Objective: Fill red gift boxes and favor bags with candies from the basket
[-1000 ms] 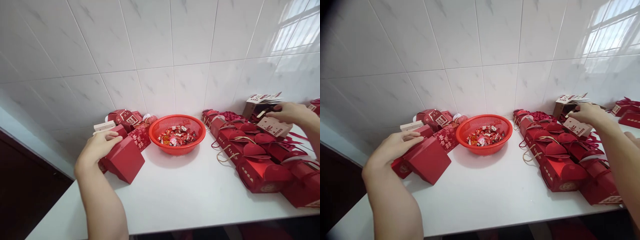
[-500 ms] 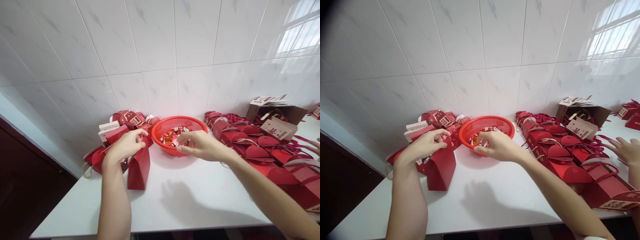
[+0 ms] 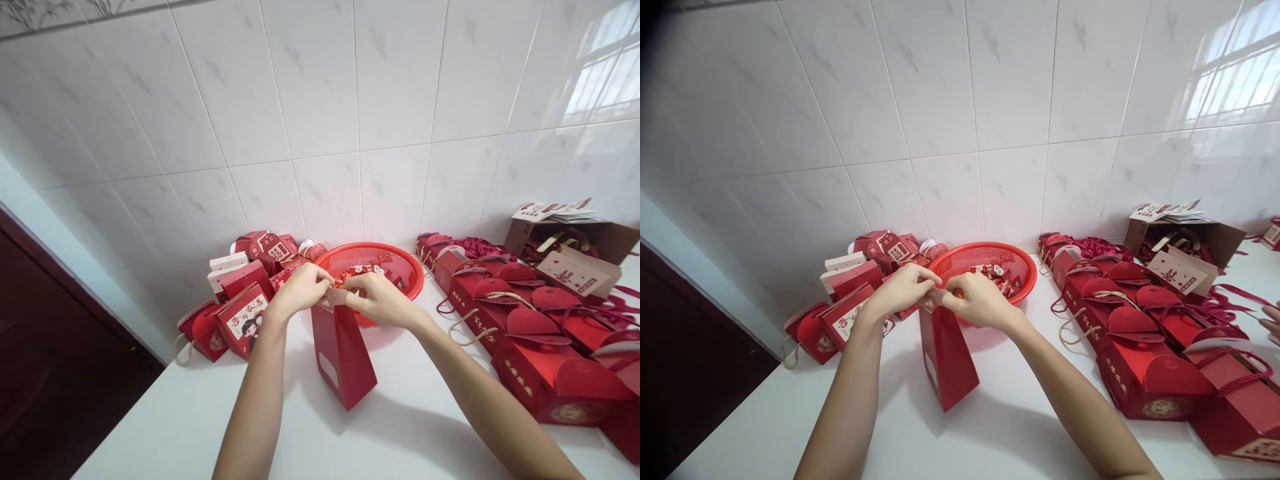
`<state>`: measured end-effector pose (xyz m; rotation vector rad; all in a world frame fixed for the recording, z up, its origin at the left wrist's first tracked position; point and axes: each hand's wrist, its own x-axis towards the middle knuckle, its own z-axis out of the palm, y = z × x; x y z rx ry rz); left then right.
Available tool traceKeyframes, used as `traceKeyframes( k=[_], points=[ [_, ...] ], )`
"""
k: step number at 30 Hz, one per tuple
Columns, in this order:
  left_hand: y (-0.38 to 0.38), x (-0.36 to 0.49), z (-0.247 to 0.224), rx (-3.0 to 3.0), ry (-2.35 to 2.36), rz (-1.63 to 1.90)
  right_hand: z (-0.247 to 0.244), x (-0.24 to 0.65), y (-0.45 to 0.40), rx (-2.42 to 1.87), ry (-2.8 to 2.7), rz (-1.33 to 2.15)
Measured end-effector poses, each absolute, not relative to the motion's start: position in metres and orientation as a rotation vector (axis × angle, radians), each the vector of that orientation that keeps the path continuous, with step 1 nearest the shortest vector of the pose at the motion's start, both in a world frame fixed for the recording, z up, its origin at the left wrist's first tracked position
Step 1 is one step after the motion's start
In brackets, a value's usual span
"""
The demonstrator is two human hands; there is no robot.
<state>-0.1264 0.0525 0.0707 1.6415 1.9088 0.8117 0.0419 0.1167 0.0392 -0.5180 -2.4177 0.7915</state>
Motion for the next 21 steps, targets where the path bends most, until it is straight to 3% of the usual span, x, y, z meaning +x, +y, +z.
traceKeyframes(
  k=[8,16,21],
  points=[
    [0.033,-0.132,0.085,1.825,1.985,0.603,0.053,0.053,0.148,-0.359,-2.461,1.118],
    [0.035,-0.141,0.083,1.9,1.856,0.554,0.055,0.057,0.18,-0.241,-2.497,1.1],
    [0.038,-0.135,0.085,1.829,1.809,0.409,0.041,0.072,0.215,-0.511,-2.408,1.027]
  ],
)
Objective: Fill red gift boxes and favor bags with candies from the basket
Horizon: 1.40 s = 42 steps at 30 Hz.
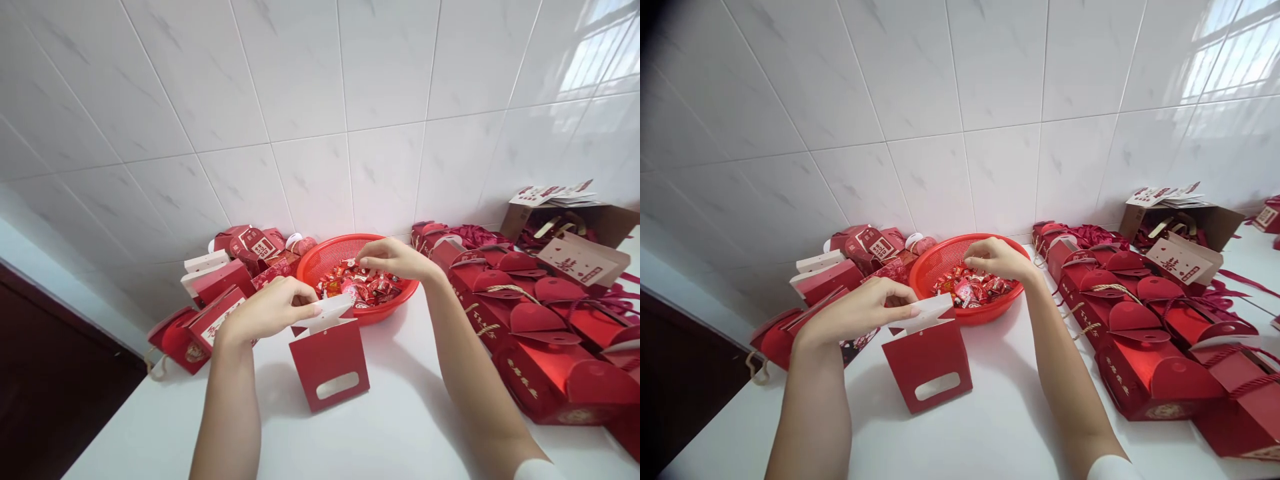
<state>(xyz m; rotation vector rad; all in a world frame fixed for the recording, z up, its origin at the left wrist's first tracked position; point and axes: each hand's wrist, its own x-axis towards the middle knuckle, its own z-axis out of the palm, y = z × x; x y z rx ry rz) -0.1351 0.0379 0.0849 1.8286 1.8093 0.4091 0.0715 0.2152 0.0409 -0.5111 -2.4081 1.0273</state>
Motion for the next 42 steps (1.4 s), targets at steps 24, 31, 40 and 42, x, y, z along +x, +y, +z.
traceKeyframes(
  k=[24,31,40,42],
  points=[
    [0.067,-0.173,0.06,1.815,1.204,0.758,-0.025,0.039,0.246,-1.029,-2.862,1.094],
    [0.133,-0.169,0.04,1.788,1.298,0.538,-0.023,0.043,0.245,-0.931,-2.578,1.213],
    [0.196,-0.137,0.005,1.964,1.744,-0.329,-0.029,0.044,0.256,-0.927,-2.016,1.204],
    [0.203,-0.142,0.004,2.055,1.876,-0.345,-0.033,0.043,0.261,-0.969,-1.896,1.195]
  ],
)
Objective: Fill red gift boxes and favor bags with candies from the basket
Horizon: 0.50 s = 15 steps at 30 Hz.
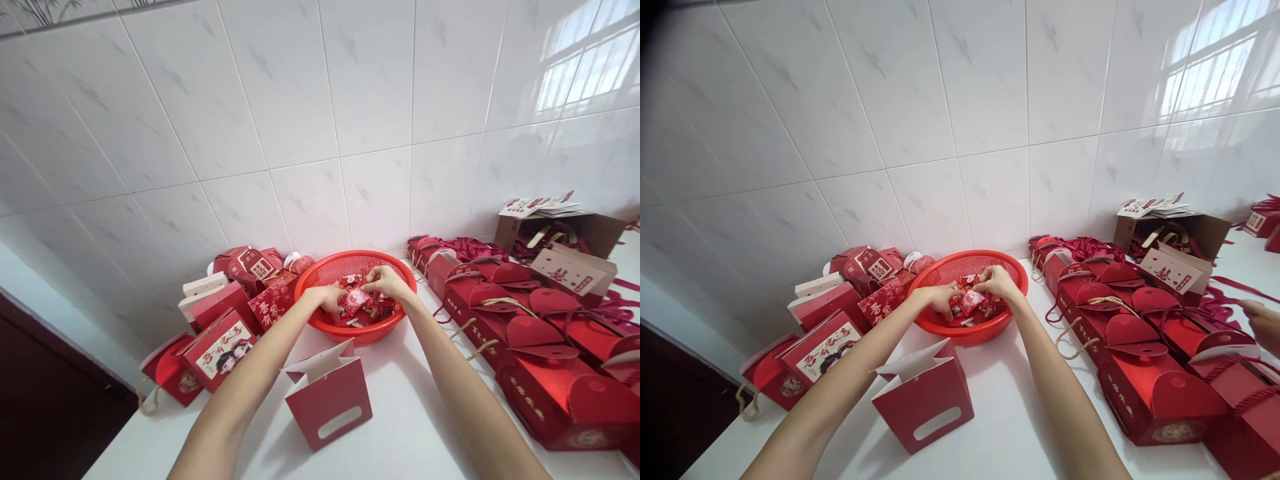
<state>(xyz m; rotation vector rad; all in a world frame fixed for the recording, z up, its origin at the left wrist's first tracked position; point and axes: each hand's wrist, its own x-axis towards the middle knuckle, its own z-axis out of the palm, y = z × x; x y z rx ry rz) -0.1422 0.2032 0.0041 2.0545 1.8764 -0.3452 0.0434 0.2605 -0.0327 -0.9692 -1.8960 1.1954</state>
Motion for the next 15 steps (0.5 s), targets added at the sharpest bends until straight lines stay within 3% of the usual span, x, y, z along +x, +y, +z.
traceKeyframes(
  k=[7,15],
  points=[
    [0.215,-0.16,-0.007,2.09,2.142,-0.392,-0.037,0.044,0.264,-1.031,-1.612,1.169],
    [0.213,-0.148,-0.01,2.245,2.175,0.038,-0.033,0.044,0.263,-0.949,-1.56,1.226]
  ],
)
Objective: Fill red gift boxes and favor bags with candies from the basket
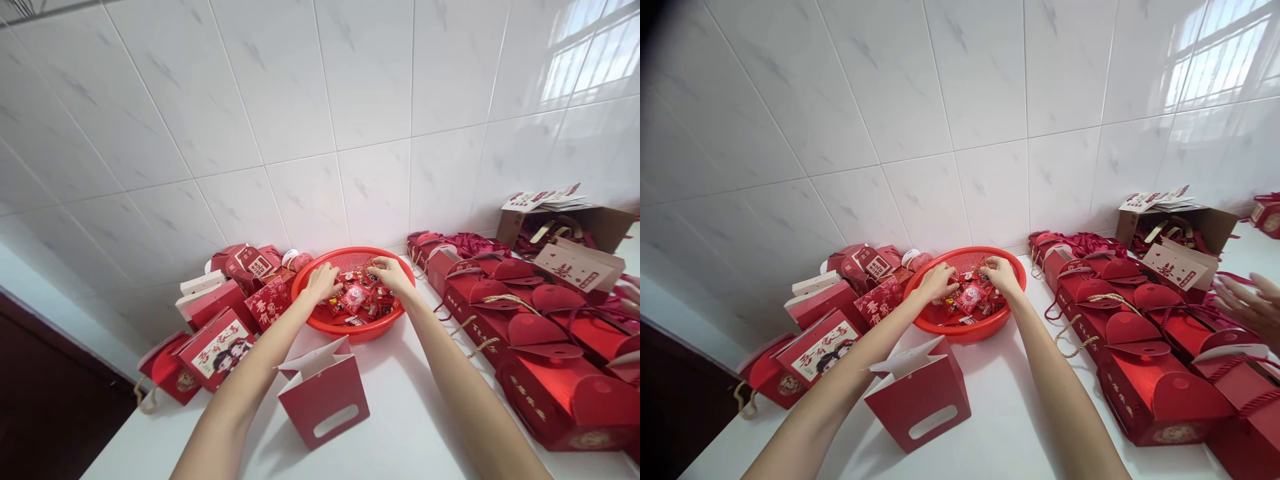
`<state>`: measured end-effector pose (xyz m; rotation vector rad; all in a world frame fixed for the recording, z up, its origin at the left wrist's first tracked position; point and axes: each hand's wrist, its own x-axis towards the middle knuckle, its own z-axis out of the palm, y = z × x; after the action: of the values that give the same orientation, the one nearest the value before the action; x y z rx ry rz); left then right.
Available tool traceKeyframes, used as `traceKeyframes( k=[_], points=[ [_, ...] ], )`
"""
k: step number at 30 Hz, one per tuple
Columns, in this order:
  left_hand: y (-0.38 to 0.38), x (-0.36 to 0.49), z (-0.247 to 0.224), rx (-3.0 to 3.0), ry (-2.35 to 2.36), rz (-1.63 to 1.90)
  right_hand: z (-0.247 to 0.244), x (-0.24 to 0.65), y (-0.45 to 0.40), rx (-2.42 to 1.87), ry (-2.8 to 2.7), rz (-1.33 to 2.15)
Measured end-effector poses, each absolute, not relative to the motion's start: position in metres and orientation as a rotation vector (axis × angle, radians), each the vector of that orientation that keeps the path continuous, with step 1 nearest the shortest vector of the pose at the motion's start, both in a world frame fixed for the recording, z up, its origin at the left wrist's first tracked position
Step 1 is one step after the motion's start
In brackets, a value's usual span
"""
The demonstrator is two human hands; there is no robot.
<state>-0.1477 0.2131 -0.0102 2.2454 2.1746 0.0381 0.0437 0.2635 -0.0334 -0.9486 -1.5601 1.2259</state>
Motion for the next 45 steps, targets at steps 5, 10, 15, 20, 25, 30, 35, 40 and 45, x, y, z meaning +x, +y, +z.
traceKeyframes(
  k=[5,10,15,20,25,30,35,40,45],
  points=[
    [0.216,-0.137,-0.014,2.143,1.636,-0.085,-0.034,0.045,0.264,-0.955,-1.548,1.208],
    [0.22,-0.124,-0.028,1.952,1.36,-0.226,-0.035,0.046,0.265,-0.969,-1.569,1.201],
    [0.222,-0.11,-0.04,2.078,1.443,-0.096,-0.036,0.045,0.267,-0.992,-1.57,1.164],
    [0.232,-0.117,-0.039,2.054,1.562,0.193,-0.038,0.043,0.269,-0.998,-1.568,1.154],
    [0.241,-0.133,-0.032,1.954,1.587,0.516,-0.042,0.042,0.271,-0.988,-1.56,1.132],
    [0.242,-0.138,-0.031,1.9,1.573,0.668,-0.044,0.043,0.272,-0.992,-1.539,1.124],
    [0.244,-0.138,-0.03,1.898,1.601,0.717,-0.04,0.044,0.273,-0.993,-1.521,1.151],
    [0.243,-0.135,-0.033,1.903,1.625,0.652,-0.04,0.045,0.274,-0.985,-1.488,1.155],
    [0.234,-0.122,-0.028,1.96,1.548,0.486,-0.043,0.045,0.276,-0.982,-1.483,1.147]
  ],
)
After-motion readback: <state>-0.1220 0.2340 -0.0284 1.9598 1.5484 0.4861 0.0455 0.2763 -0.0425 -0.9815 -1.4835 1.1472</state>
